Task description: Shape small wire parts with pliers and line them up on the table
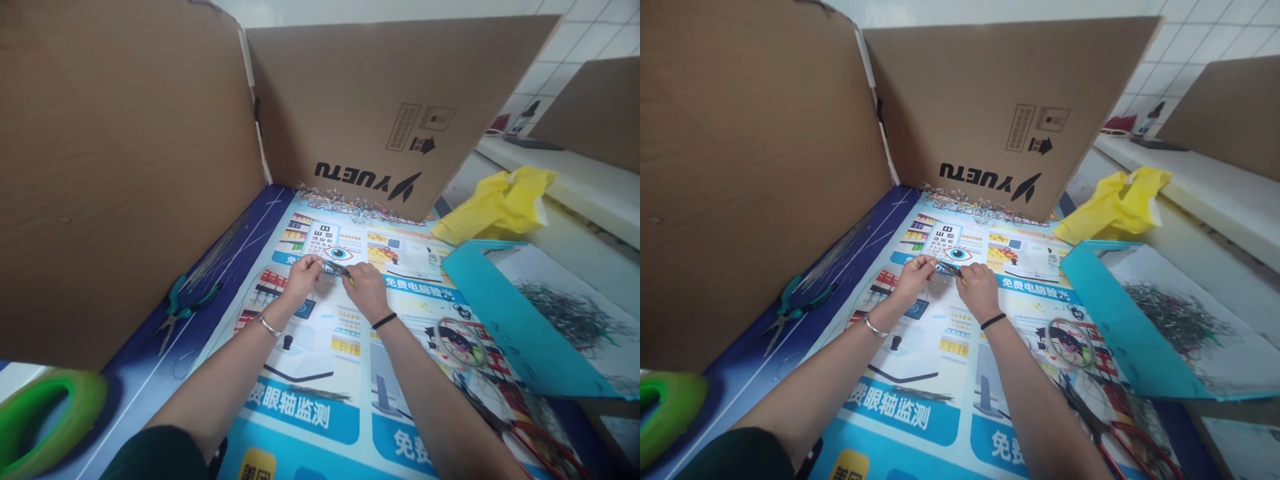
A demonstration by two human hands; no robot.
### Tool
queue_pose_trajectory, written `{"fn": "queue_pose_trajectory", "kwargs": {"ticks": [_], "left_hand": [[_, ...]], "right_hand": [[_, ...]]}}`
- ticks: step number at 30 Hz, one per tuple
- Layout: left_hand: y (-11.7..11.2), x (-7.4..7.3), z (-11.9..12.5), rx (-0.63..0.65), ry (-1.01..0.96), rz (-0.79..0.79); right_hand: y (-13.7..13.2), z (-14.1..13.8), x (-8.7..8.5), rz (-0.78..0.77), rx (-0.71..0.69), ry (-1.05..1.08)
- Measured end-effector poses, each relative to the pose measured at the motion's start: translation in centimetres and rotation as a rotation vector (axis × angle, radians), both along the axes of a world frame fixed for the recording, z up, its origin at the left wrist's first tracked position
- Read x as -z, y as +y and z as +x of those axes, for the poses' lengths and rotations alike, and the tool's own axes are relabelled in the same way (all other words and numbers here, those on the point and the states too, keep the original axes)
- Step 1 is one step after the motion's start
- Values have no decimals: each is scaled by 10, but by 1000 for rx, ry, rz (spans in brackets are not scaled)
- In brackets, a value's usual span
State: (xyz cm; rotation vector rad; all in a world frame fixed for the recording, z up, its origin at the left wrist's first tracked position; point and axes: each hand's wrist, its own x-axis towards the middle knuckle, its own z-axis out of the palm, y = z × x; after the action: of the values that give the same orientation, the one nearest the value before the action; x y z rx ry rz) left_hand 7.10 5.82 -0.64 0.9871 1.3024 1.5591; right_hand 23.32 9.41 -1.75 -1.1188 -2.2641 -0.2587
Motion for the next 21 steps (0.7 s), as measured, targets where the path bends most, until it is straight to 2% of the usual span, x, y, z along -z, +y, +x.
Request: {"fn": "queue_pose_trajectory", "kwargs": {"ticks": [5, 12, 21], "left_hand": [[0, 3, -1, -5, 72, 30], [0, 3, 0, 24, 85, 35], [0, 5, 1, 27, 91, 50]], "right_hand": [[-3, 0, -5, 36, 17, -47], [-2, -1, -2, 58, 23, -41], [-8, -2, -7, 84, 70, -67]]}}
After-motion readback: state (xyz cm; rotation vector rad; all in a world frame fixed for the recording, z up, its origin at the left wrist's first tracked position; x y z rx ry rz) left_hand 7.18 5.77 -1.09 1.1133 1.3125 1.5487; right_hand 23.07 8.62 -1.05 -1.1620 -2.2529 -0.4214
